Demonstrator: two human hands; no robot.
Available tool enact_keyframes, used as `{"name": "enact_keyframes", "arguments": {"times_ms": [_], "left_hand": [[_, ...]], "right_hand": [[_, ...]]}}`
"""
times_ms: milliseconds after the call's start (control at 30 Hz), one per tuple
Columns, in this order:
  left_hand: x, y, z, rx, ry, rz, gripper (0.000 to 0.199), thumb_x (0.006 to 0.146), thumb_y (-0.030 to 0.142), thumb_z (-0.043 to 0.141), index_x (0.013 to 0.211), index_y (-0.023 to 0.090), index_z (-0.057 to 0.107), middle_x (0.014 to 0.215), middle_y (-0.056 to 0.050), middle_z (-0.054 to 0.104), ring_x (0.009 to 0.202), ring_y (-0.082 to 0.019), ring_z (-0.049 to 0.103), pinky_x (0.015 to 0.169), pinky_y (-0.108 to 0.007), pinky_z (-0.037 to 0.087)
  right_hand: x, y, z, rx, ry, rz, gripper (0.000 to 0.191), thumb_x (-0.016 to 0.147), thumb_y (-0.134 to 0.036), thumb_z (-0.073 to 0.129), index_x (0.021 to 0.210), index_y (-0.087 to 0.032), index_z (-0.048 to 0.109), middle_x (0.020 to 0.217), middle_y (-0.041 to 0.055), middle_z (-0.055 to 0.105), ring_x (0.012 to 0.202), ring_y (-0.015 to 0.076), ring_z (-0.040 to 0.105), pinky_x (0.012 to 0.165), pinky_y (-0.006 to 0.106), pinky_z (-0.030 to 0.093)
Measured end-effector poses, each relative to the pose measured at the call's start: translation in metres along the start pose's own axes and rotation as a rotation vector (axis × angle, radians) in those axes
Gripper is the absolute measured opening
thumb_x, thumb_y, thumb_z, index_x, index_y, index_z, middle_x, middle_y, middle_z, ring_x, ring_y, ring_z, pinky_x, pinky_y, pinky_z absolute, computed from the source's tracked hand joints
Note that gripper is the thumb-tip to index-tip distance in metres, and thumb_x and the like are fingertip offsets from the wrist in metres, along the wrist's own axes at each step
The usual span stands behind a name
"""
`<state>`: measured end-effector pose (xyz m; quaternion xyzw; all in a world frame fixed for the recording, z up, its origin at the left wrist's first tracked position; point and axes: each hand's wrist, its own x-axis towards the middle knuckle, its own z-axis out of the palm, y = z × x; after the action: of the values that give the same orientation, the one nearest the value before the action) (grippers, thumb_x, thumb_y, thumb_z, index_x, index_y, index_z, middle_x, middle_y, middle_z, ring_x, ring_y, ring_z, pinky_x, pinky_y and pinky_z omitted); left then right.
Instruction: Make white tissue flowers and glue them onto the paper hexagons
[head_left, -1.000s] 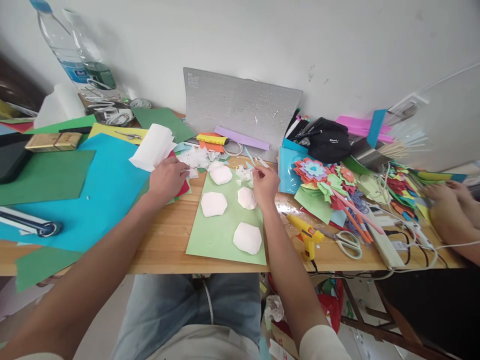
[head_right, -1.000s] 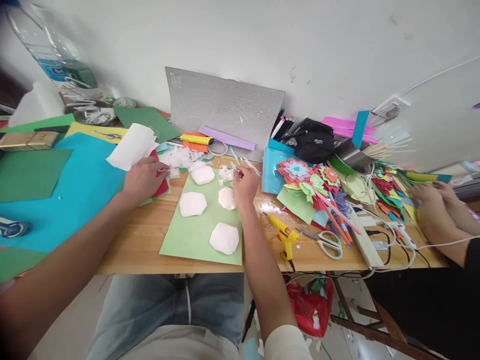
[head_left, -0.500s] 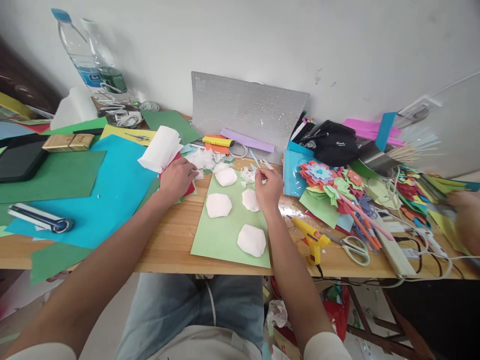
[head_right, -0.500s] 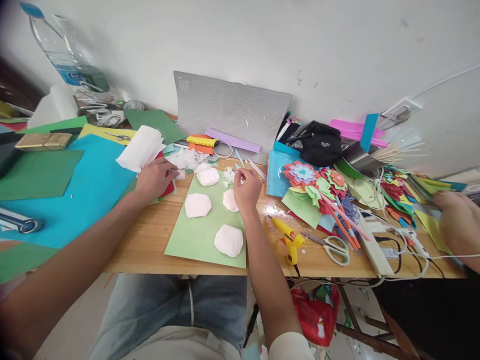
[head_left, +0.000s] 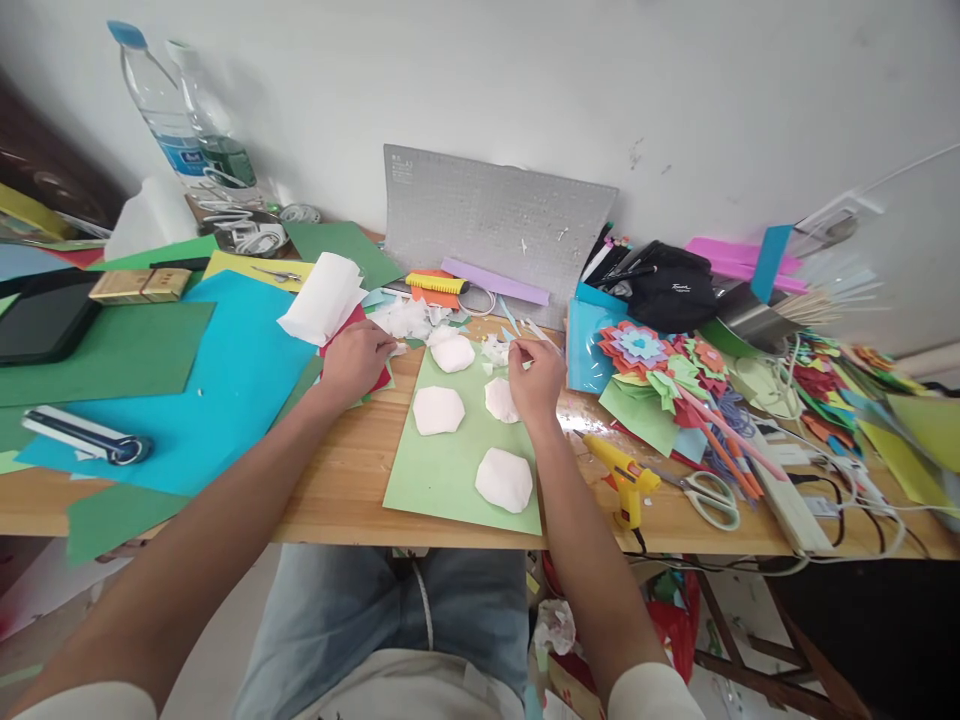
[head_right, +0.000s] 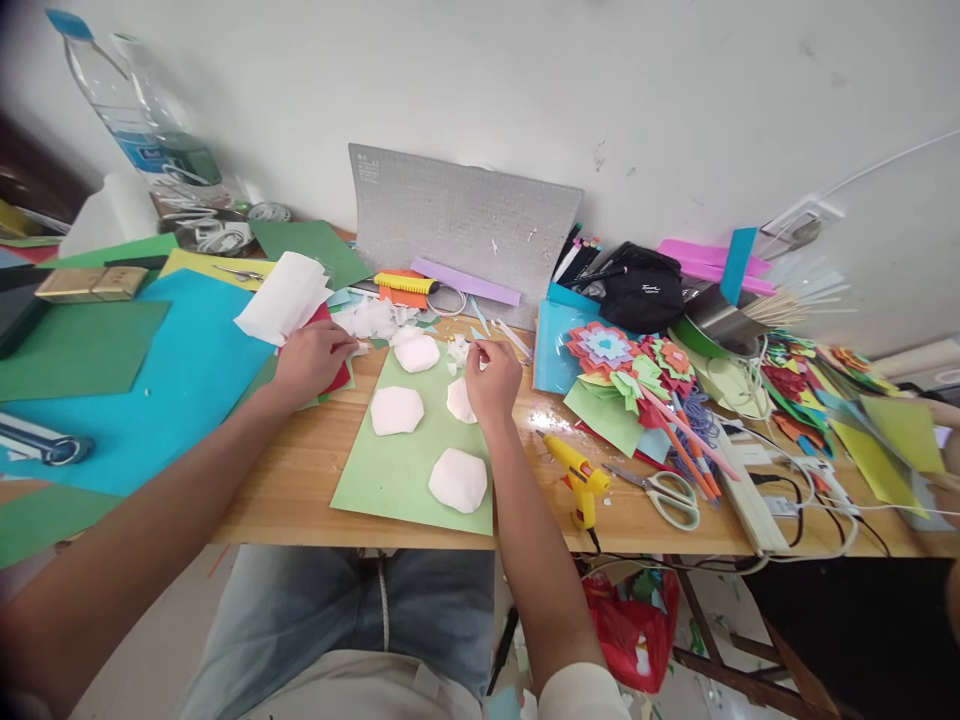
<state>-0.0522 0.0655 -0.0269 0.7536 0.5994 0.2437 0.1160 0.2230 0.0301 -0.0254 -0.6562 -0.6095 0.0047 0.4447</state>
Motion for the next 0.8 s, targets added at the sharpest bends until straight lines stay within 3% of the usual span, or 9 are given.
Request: {"name": "enact_keyframes", "arguments": {"times_ms": [533,800], "left_hand": [[0.0010,-0.0010,0.0011,0.022,-0.049,0.010,0.036,0.091,0.031,0.039,0.090,0.019,0.073,0.109,-0.013,0.070,0.103,-0.029,0.060,0.082,-0.038,0.047],[0.0018,-0.0013,-0.0012,0.061,-0.033,0.028,0.041,0.094,0.034,0.037,0.082,0.017,0.072,0.100,-0.016,0.069,0.094,-0.030,0.062,0.076,-0.037,0.047]], "right_hand": [[-0.0020,0.0027,0.0030,-0.002,-0.042,-0.008,0.023,0.086,-0.029,0.052,0.087,-0.019,0.072,0.082,0.0068,0.070,0.074,0.0206,0.062,0.077,0.036,0.049],[-0.0024,0.0065,0.0050,-0.009,-0.048,-0.024,0.024,0.086,-0.028,0.052,0.087,-0.018,0.073,0.083,0.0069,0.070,0.073,0.0196,0.062,0.076,0.034,0.049]]}}
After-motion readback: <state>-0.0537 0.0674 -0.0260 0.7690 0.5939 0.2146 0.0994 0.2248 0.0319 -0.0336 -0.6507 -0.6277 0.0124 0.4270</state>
